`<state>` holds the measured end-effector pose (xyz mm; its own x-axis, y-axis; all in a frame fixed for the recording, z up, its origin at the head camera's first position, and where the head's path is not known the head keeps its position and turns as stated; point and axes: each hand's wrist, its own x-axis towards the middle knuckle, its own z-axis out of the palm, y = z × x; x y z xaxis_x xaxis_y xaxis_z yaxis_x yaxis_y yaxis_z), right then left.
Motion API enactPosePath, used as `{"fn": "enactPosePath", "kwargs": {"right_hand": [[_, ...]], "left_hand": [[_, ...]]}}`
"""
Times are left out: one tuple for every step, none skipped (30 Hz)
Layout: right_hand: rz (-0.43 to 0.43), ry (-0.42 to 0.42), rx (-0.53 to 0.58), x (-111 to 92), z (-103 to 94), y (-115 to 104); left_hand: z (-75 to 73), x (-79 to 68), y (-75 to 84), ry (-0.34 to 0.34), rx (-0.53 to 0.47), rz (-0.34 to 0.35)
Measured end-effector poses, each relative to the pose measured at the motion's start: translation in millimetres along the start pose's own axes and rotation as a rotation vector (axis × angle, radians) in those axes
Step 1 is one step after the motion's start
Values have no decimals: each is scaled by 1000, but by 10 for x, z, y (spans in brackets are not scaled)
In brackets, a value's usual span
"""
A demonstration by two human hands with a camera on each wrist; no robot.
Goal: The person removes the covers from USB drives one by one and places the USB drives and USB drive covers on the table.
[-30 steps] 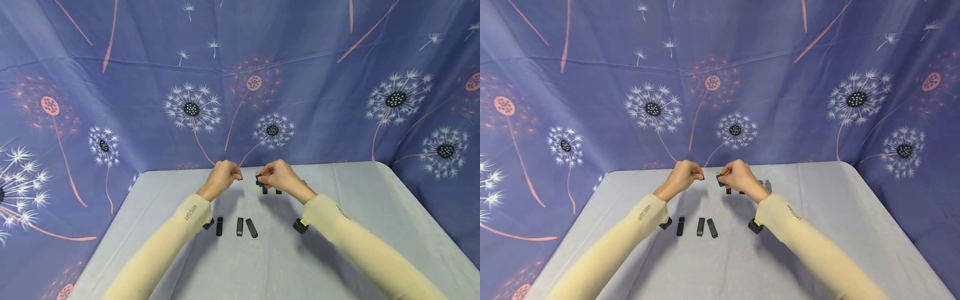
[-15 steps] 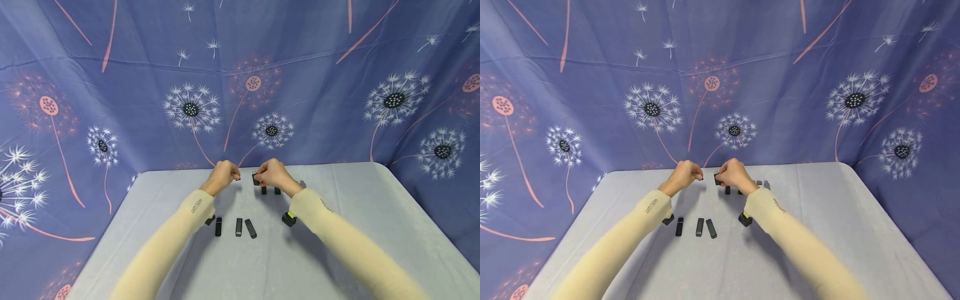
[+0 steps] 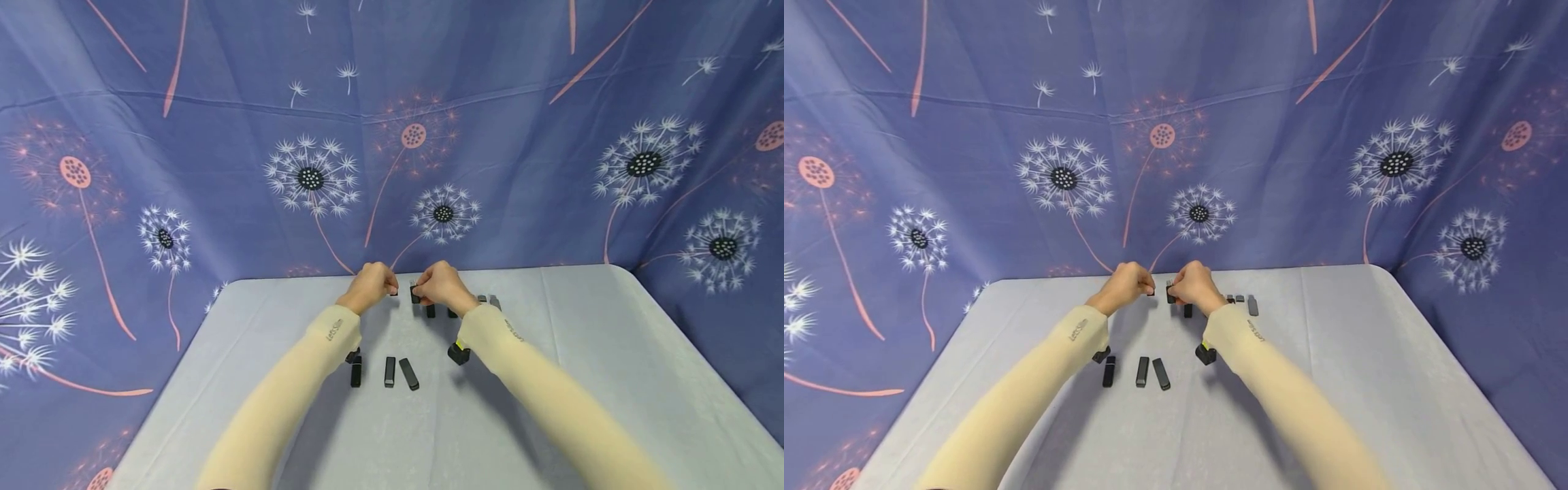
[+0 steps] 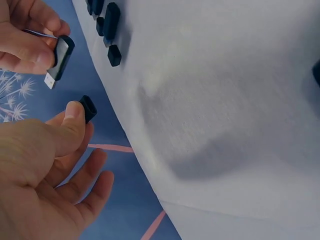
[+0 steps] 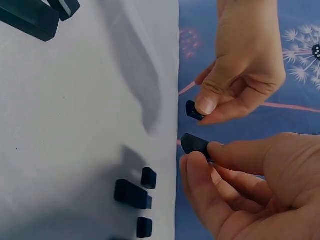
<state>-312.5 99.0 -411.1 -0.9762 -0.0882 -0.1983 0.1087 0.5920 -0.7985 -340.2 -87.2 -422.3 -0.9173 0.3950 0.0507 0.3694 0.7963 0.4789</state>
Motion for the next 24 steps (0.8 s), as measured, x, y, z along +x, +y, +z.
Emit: {"fn": "enactPosePath", "kwargs": {"right_hand": [[7, 3, 5, 15, 12, 5], [10, 2, 9, 33, 27, 13], [11, 1, 9, 46, 39, 19], [11, -3, 9, 59, 53, 27], [11, -2, 2, 70, 66, 31], [12, -2, -4, 81, 81, 36], [16, -1, -11, 90, 94, 40], [21, -2, -14, 102, 111, 47], [24, -1, -28, 107, 127, 52], [28, -1, -42, 116, 143, 61], [33, 0, -55, 123, 160, 69], [35, -1, -66, 127, 177, 78], [34, 0, -83, 133, 197, 88], [25, 2, -106, 137, 219, 99], [18, 5, -128, 138, 239, 110], [16, 9, -139, 142, 258, 119], [13, 14, -149, 150, 277, 130], [7, 19, -159, 144, 292, 133], [9, 22, -166, 147, 307, 140], [12, 25, -170, 151, 319, 145], [20, 26, -168, 157, 328, 148], [27, 27, -168, 163, 336, 149], [27, 29, -174, 165, 340, 152], [32, 29, -179, 163, 344, 152]], "left_hand": [[9, 9, 8, -3, 15, -7], [21, 16, 16, -8, 30, -13], [33, 23, 24, -13, 48, -18], [47, 28, 34, -16, 68, -23], [63, 33, 45, -21, 83, -29], [80, 36, 61, -28, 98, -29], [97, 39, 75, -35, 112, -26], [115, 42, 86, -40, 124, -25], [134, 47, 95, -42, 134, -21], [154, 51, 107, -45, 140, -19], [175, 56, 115, -49, 145, -16], [192, 60, 120, -48, 149, -15], [211, 66, 120, -45, 157, -18], [229, 72, 120, -43, 162, -22], [245, 77, 117, -43, 163, -25], [262, 81, 113, -42, 164, -28], [281, 89, 102, -39, 166, -30], [296, 94, 95, -34, 169, -34], [310, 101, 87, -31, 175, -35], [325, 106, 80, -29, 173, -39], [340, 113, 72, -26, 174, -42], [354, 121, 63, -20, 178, -46], [366, 129, 56, -16, 180, -51], [373, 134, 54, -12, 182, -56]]}}
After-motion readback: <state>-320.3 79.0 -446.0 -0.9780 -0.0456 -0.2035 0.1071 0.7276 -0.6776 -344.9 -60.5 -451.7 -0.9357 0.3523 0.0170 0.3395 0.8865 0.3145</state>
